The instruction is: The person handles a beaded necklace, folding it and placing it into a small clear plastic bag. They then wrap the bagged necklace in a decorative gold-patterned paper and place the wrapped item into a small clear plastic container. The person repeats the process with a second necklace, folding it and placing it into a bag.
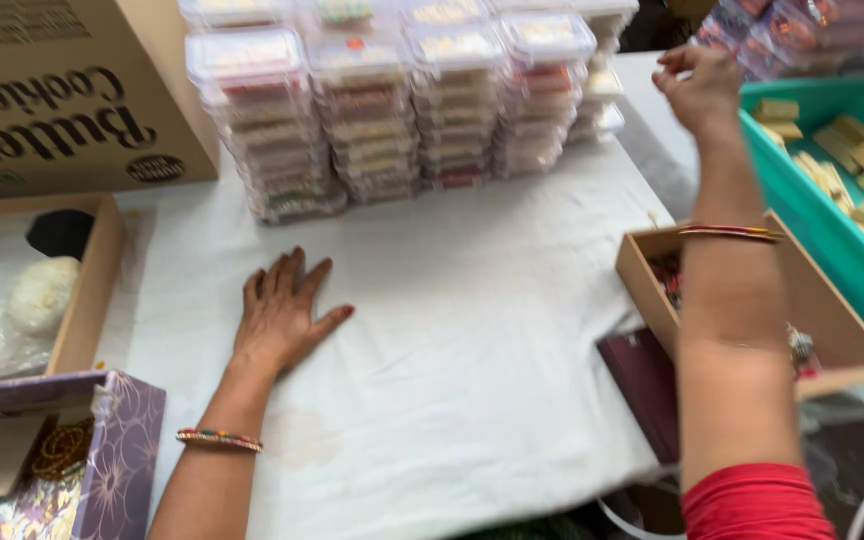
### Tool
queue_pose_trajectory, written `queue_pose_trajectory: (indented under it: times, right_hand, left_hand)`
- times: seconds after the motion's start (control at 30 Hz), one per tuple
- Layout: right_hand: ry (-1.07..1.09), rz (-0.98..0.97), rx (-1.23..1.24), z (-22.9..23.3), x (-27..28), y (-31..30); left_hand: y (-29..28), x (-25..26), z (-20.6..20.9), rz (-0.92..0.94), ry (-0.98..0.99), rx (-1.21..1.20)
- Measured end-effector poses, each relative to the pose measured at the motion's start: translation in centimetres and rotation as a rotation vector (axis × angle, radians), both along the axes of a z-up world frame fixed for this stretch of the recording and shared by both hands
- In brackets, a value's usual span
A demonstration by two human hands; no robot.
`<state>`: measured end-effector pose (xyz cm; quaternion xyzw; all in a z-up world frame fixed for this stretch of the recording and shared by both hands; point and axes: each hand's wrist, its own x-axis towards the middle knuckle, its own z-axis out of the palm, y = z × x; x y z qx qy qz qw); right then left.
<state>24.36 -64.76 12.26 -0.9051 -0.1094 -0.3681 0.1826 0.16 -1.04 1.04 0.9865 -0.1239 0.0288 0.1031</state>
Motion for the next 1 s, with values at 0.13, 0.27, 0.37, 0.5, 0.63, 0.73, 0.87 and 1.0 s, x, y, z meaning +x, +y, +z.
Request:
queue_pose_trajectory:
  times: [0.13, 0.27, 0.37, 0.5, 0.63, 0.73, 0.87, 1.0]
  right_hand:
    - [0.23, 0.005, 0.118, 5.9, -14.9, 4.1]
    - [0.413, -0.017, 0.049, 5.6, -22.4, 3.4]
    - [0.599, -0.118, 0.015, 3.6, -24.3, 1.5]
    - [0.946, -0.337, -0.183, 0.6, -24.6, 0.7]
    - [0.977, -0.151, -0.175, -3.3, -23.9, 0.5]
    - [1.085, -0.098, -0.213, -3.5, -24.2, 1.2]
    - [0.905, -0.059, 0.166, -1.1, -25.1, 0.1]
    - [0.892, 0.037, 0.595, 1.3, -25.0, -0.5]
  left_hand:
    - [-0.1, -0.1, -0.1, -0.024, -0.021, -0.03]
    - [0.2, -0.1, -0.8, -0.016, -0.051, -0.034]
    - [0.4, -0.1, -1.5, -0.021, -0.101, -0.045]
    - [0.4, 0.1, -1.8, -0.012, -0.118, -0.072]
    - [0.6, 0.0, -1.8, -0.004, -0.119, -0.079]
    - [0.5, 0.1, -1.9, -0.002, -0.124, -0.088]
    - [0.7, 0.2, -2.2, -0.005, -0.137, -0.094]
    - [0.8, 0.0, -2.3, -0.003, -0.141, -0.094]
